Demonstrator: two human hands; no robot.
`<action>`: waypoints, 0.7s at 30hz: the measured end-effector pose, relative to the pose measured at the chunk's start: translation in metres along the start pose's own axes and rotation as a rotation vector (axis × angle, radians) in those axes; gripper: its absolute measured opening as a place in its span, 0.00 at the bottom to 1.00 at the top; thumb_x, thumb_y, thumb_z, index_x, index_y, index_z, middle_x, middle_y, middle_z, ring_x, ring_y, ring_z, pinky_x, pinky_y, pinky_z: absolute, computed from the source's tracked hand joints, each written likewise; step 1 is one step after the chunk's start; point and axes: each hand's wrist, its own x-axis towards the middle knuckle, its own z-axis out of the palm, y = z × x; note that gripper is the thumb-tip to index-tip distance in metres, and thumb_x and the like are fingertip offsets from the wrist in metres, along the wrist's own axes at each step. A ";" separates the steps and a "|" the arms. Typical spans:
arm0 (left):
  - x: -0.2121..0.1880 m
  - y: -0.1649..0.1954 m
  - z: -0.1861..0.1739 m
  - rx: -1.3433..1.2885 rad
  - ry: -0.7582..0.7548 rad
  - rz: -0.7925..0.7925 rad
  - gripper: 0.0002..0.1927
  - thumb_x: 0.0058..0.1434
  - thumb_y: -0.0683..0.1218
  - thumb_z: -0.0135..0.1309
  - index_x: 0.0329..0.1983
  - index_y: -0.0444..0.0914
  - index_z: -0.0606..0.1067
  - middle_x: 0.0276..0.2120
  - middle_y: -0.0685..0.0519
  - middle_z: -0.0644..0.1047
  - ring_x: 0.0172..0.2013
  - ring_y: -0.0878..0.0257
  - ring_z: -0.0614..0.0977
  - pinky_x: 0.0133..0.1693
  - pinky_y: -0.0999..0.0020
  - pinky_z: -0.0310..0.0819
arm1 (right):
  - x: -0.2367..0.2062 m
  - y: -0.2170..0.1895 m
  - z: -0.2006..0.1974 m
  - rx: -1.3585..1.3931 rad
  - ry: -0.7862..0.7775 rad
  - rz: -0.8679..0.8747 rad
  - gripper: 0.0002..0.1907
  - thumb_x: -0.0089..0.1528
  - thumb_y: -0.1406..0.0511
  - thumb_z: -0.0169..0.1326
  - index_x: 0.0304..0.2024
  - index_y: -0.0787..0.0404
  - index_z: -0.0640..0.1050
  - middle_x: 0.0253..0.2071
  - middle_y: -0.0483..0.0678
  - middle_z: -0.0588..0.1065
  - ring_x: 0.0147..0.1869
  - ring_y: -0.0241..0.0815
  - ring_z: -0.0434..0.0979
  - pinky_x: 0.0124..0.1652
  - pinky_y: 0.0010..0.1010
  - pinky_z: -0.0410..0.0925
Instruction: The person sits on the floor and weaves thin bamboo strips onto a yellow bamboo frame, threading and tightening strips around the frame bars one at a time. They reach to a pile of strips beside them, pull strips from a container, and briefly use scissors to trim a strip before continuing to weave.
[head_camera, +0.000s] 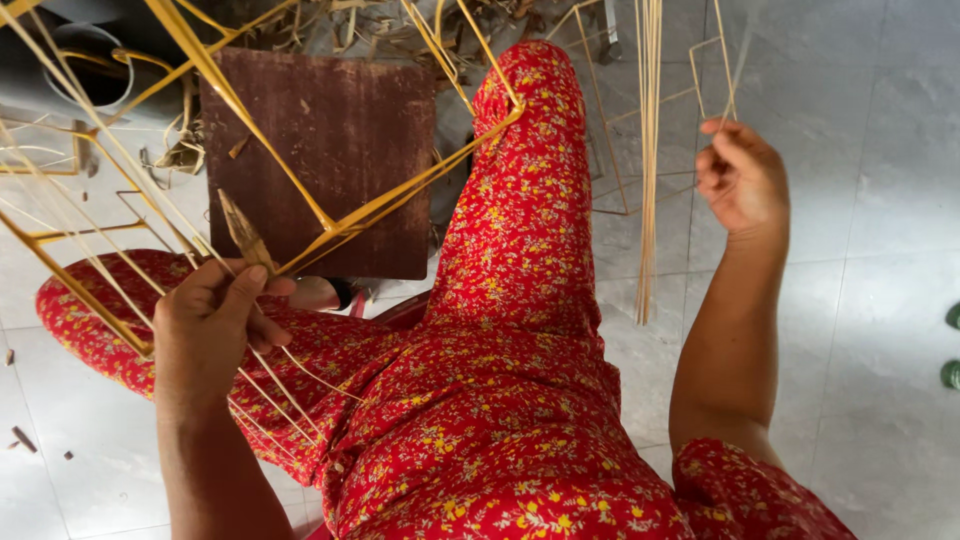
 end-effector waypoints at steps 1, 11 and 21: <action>0.000 0.000 0.000 0.005 0.003 -0.008 0.08 0.72 0.42 0.50 0.45 0.33 0.77 0.35 0.50 0.83 0.19 0.67 0.78 0.20 0.75 0.69 | -0.002 -0.003 -0.005 0.088 -0.018 0.004 0.07 0.74 0.66 0.52 0.53 0.60 0.77 0.32 0.46 0.76 0.27 0.32 0.68 0.27 0.23 0.61; -0.005 0.007 0.003 0.042 0.038 -0.015 0.08 0.72 0.42 0.51 0.46 0.33 0.78 0.35 0.50 0.83 0.20 0.68 0.78 0.21 0.75 0.70 | 0.003 -0.016 0.000 -0.182 0.150 -0.171 0.03 0.73 0.69 0.57 0.46 0.64 0.79 0.38 0.52 0.80 0.31 0.36 0.76 0.30 0.27 0.67; 0.003 0.000 0.000 0.011 0.011 -0.011 0.08 0.71 0.43 0.51 0.44 0.33 0.77 0.34 0.50 0.84 0.18 0.67 0.78 0.20 0.74 0.70 | -0.005 -0.013 0.099 -0.205 -0.167 -0.134 0.06 0.69 0.71 0.54 0.49 0.64 0.78 0.34 0.49 0.78 0.27 0.33 0.73 0.26 0.25 0.67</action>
